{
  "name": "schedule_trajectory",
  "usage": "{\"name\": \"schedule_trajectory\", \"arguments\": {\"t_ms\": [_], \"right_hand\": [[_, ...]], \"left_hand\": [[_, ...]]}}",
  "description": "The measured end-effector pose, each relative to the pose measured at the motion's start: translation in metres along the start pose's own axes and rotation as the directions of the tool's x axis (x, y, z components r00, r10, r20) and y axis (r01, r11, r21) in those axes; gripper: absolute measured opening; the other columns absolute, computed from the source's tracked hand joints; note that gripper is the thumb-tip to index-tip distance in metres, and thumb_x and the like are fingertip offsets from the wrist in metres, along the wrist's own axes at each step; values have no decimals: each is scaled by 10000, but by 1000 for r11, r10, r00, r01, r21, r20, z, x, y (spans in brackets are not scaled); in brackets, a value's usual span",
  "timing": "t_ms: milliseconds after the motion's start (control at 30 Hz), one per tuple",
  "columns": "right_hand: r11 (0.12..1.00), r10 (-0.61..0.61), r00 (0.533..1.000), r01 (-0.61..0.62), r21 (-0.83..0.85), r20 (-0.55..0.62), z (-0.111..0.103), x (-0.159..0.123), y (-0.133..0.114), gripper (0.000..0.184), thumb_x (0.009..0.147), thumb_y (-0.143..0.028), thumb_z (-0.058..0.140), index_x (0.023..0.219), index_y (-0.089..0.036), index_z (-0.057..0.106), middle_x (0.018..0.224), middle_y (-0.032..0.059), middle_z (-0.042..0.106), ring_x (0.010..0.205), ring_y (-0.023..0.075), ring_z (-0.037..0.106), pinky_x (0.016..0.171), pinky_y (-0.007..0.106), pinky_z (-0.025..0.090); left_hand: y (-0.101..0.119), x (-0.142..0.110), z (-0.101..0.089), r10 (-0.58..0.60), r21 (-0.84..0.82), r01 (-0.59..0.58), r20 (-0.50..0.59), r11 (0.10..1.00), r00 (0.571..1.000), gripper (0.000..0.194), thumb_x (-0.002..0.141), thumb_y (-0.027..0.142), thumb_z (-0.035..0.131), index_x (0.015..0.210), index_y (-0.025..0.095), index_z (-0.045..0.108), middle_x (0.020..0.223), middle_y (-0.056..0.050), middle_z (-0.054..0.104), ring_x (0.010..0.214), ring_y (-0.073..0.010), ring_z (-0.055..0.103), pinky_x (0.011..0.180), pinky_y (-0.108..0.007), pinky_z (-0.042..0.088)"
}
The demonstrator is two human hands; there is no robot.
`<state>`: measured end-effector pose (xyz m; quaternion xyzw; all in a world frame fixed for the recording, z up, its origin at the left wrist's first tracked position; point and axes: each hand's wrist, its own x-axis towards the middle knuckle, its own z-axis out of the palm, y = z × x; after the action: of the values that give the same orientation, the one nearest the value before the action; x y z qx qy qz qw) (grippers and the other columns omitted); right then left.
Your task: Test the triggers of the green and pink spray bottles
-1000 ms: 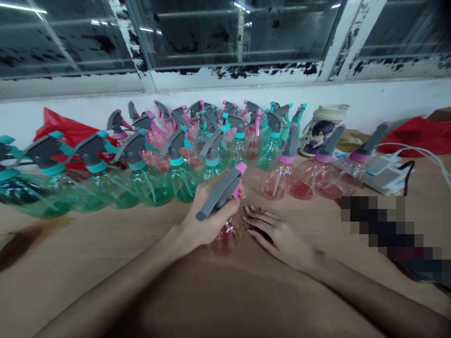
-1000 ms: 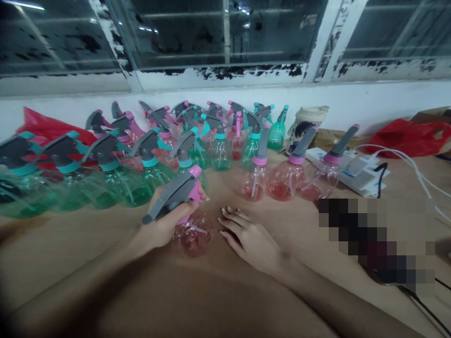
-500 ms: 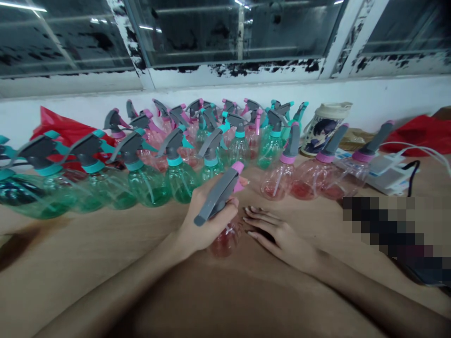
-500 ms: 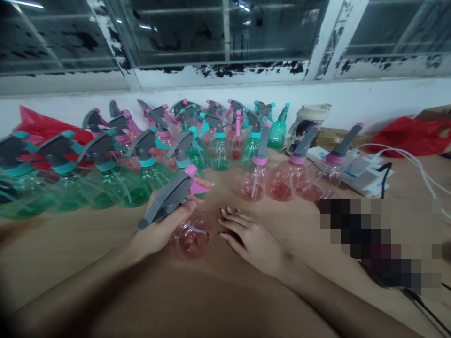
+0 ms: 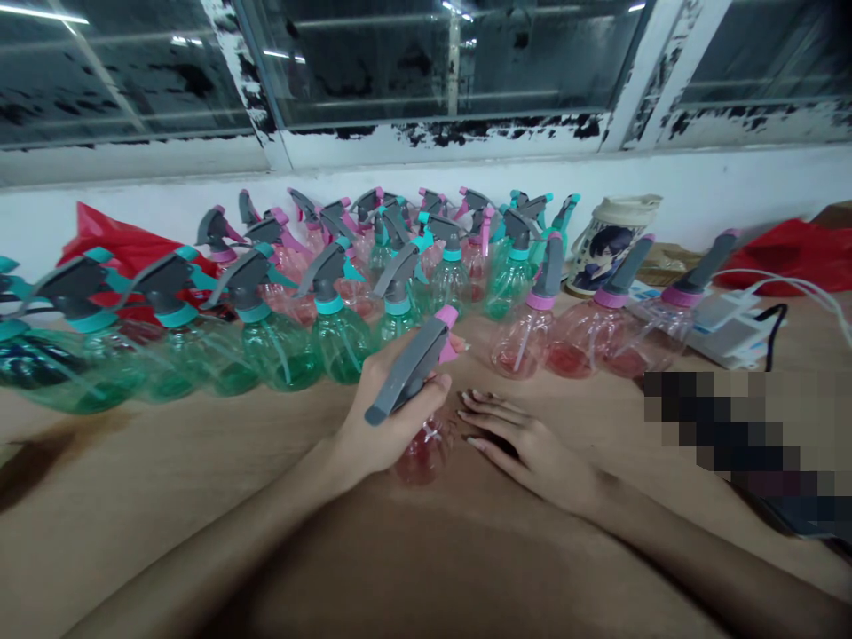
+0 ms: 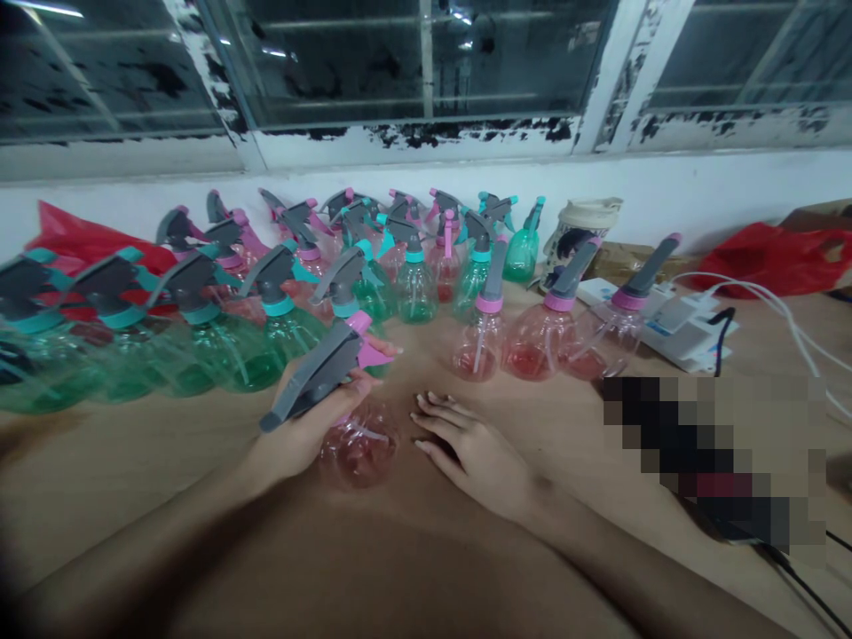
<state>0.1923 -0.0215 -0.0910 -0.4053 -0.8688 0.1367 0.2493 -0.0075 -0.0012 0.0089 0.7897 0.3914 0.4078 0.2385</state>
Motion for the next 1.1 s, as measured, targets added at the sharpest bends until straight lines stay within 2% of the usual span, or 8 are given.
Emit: {"name": "schedule_trajectory", "arguments": {"t_ms": [100,200,433,600,767,900,1000,1100], "right_hand": [[1000,8,1000,-8,-7,5,1,0,0,372,895,-281,424,1244,-165,477,1314,64,479,1252,177,367,1053,404,308],[1000,15,1000,-15,-5,0,1,-1,0,371,894,-293,423,1238,-167,486,1311,60,483,1251,176,369,1055,394,308],[1000,-8,1000,8,27,-24,3,-1,2,374,891,-291,424,1256,-224,467,1315,37,479,1245,192,380,1045,434,319],[1000,-4,1000,4,30,-15,1,-1,1,388,891,-289,426,1270,-212,451,1304,50,490,1248,194,375,1047,432,314],[999,5,1000,-4,36,-16,0,-1,0,401,887,-304,434,1274,-204,442,1290,58,504,1246,194,378,1047,434,311],[997,13,999,-10,72,-39,-1,-1,-2,401,880,-292,441,1274,-217,435,1290,47,504,1240,185,385,1048,419,307],[989,73,996,-66,132,-51,-5,-3,-8,439,858,-350,475,1280,-247,413,1297,33,496,1216,191,417,1025,419,335],[972,159,986,-149,183,-46,-9,-4,-20,565,791,-456,540,1299,-281,368,1305,34,485,1188,229,446,988,456,362]], "left_hand": [[0,0,-1,-2,-26,2,7,1000,1000,168,780,228,513,936,256,568,694,18,520,583,-140,501,526,-259,438],[1,1,-2,-10,-40,11,18,999,1000,127,777,213,519,894,248,554,661,30,492,564,-129,480,507,-248,422],[8,5,-5,61,-42,-59,37,997,997,99,761,142,486,744,223,541,701,19,540,650,-137,529,589,-261,442],[4,2,-4,36,-8,-36,29,999,999,133,786,188,477,883,245,549,636,41,493,528,-120,455,528,-258,411],[1,1,-3,31,52,-31,-2,998,1000,168,769,210,495,915,236,573,665,22,490,570,-135,462,559,-271,414],[0,2,-1,29,35,-30,25,999,999,222,785,244,488,991,247,570,663,19,498,546,-130,458,515,-257,400],[-2,2,2,16,-30,-15,46,999,999,249,801,258,489,1043,246,547,658,26,498,533,-119,457,520,-251,405],[-2,3,5,26,-59,-25,20,998,999,210,790,249,513,994,237,561,680,26,514,561,-119,479,554,-258,420]]}}
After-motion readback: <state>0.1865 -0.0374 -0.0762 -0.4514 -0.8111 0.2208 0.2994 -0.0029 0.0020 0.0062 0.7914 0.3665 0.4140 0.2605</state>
